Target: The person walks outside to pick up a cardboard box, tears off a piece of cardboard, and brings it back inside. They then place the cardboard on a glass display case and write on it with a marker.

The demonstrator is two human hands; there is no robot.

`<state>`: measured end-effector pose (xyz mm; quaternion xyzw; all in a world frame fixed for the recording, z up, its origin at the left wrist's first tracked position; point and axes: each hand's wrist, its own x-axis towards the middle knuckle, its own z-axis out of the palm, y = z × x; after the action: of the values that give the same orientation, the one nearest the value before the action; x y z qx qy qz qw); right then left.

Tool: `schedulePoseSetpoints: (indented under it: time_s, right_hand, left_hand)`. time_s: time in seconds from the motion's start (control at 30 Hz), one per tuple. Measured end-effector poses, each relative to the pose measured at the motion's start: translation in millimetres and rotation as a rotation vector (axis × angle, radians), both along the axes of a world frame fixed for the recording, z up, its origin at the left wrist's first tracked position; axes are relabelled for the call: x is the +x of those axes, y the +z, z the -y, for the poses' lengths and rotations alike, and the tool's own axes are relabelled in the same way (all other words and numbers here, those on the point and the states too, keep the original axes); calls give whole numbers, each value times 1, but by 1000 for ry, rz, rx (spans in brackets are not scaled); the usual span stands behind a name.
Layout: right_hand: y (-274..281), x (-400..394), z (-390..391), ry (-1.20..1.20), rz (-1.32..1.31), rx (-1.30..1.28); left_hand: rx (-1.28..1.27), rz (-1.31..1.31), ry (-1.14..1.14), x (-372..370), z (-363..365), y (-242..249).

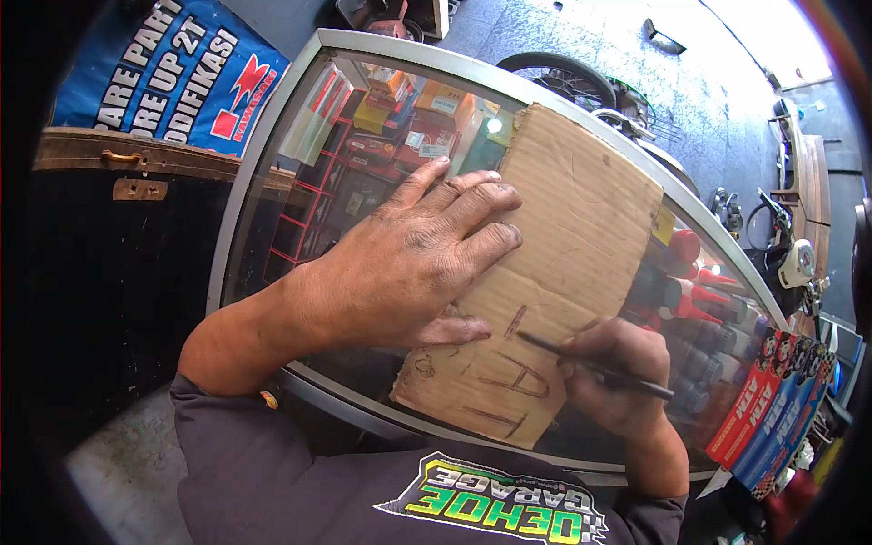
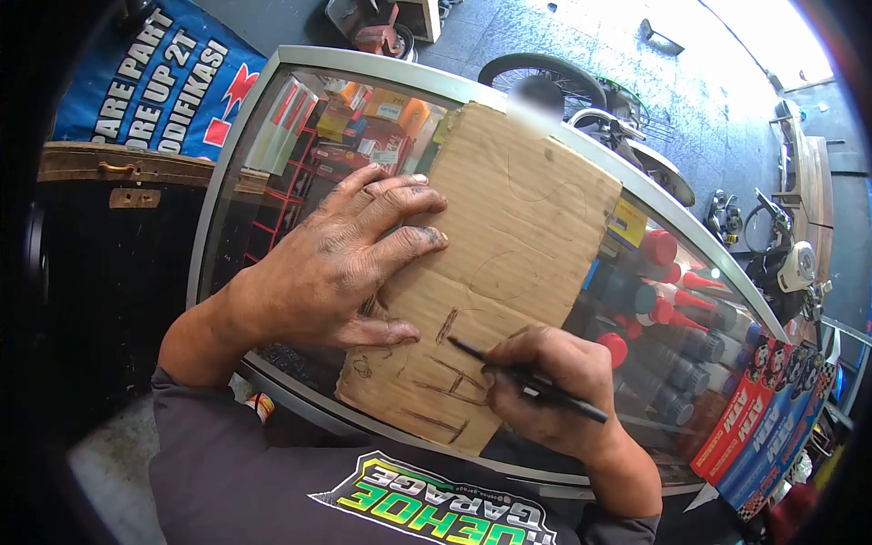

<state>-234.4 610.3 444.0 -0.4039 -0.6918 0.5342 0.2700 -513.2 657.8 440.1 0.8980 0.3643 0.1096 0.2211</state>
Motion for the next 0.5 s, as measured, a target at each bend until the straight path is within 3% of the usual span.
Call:
schedulePoseSetpoints:
  time_s: [0.07, 0.2, 0.5]
  right_hand:
    - [-2, -2, 2, -106, 14, 12]
    - [-1, 0, 0, -39, 21, -6]
    - [-4, 0, 3, -139, 18, 29]
  left_hand:
    - [6, -2, -3, 0, -1, 0]
    - [3, 1, -2, 0, 0, 0]
    - [5, -2, -2, 0, -1, 0]
